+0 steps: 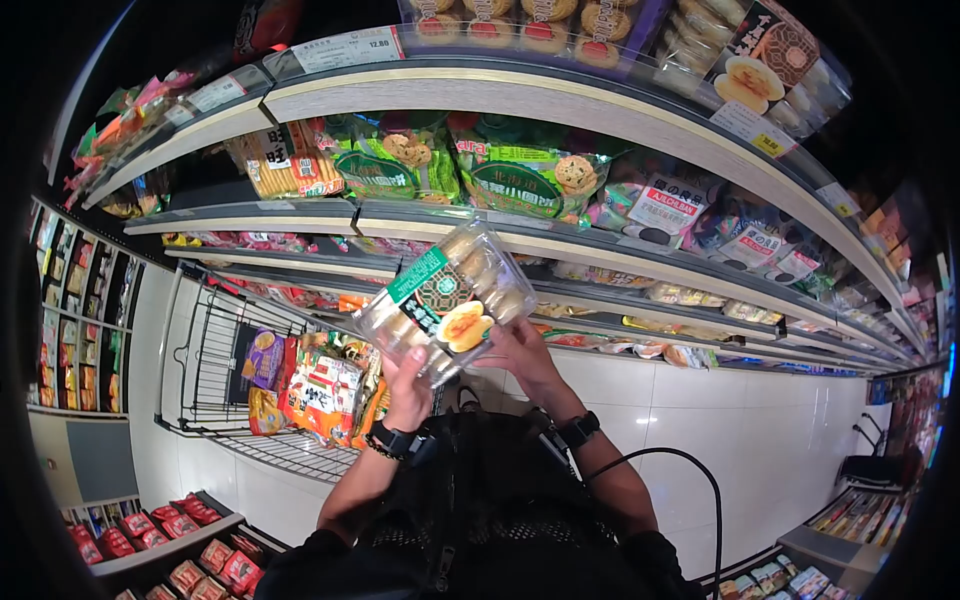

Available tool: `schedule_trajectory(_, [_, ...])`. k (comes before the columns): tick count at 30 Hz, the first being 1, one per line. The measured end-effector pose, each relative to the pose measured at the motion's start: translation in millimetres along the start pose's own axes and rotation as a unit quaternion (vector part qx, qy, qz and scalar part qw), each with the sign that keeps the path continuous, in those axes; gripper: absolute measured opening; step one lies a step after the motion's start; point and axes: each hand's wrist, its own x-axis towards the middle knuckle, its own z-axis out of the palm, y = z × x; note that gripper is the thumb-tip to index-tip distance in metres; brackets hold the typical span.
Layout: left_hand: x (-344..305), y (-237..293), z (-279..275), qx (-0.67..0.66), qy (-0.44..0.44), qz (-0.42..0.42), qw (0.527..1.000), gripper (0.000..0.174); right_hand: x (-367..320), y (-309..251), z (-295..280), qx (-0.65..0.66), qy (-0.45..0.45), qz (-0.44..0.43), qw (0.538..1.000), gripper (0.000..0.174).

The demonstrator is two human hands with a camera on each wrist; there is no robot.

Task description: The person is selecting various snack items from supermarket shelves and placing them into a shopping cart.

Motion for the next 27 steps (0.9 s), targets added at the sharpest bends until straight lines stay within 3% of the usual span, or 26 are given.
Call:
schedule_trajectory(1, [-4.8, -1.7, -4.3, 0.028, -0.035, -0.022, 0.999, 0.088, -0.8, 1.6, 2.6, -0.023, -0.024, -0.059, 0.998, 0.044])
schedule_trajectory(3, [-7.2, 2.4, -14.9, 0.079, -0.155, -0.048, 0.984, 0.091, 0.1, 2.7, -8.9, -0.014, -0.006, -0.081, 0.997, 0.041])
schedule_trajectory(4, [-11.6, 12.8, -5.7, 0.065, -0.170, -0.018, 0.983, 0.090, -0.2, -2.0, -17.5, 0.035, -0.006, -0.048, 0.998, 0.044])
schedule_trajectory(5, [-5.1, 16.5, -11.0, 0.062, -0.251, -0.030, 0.966, 0.088, 0.1, -5.3, -22.4, 0.084, -0.006, -0.015, 0.996, 0.047])
schedule_trajectory(7, [4.6, 21.8, -22.4, 0.085, -0.307, -0.045, 0.947, 0.087, -11.8, -28.1, -12.8, 0.094, 0.014, -0.003, 0.995, 0.051])
schedule_trajectory(10, [21.6, 41.9, -10.6, 0.259, -0.277, 0.057, 0.924, 0.096, -16.6, -36.8, -28.6, 0.037, -0.070, 0.066, 0.995, 0.054])
schedule_trajectory(11, [30.0, 45.0, -12.1, 0.346, -0.264, 0.119, 0.892, 0.098, -19.7, -41.1, -22.3, 0.038, -0.067, 0.068, 0.995, 0.054])
schedule_trajectory(13, [42.5, 58.4, -2.0, 0.425, -0.279, 0.187, 0.841, 0.101, -24.4, -45.8, -9.2, -0.097, -0.072, 0.103, 0.987, 0.055])
schedule_trajectory(14, [44.7, 58.6, -8.0, 0.425, -0.279, 0.184, 0.841, 0.101, -23.8, -41.8, -12.3, -0.017, -0.089, 0.141, 0.986, 0.051])
schedule_trajectory(16, [52.4, 57.2, -17.6, 0.349, -0.344, 0.186, 0.852, 0.099, -22.9, -40.6, -10.8, 0.017, -0.100, 0.144, 0.984, 0.049])
schedule_trajectory(19, [52.3, 59.9, -17.3, 0.323, -0.370, 0.202, 0.847, 0.093, -21.1, -38.4, -13.1, 0.056, -0.105, 0.162, 0.979, 0.046])
schedule_trajectory(20, [47.6, 61.6, -13.5, 0.300, -0.364, 0.182, 0.863, 0.085, -19.2, -37.9, -14.7, 0.060, -0.101, 0.175, 0.978, 0.046])
schedule_trajectory(25, [42.9, 56.7, -16.4, 0.295, -0.330, 0.219, 0.870, 0.079, -17.6, -46.3, -8.0, 0.065, -0.065, 0.157, 0.983, 0.048])
schedule_trajectory(27, [43.0, 56.6, -15.1, 0.286, -0.313, 0.245, 0.872, 0.077, -12.2, -48.7, -15.7, 0.165, -0.106, 0.169, 0.966, 0.051])
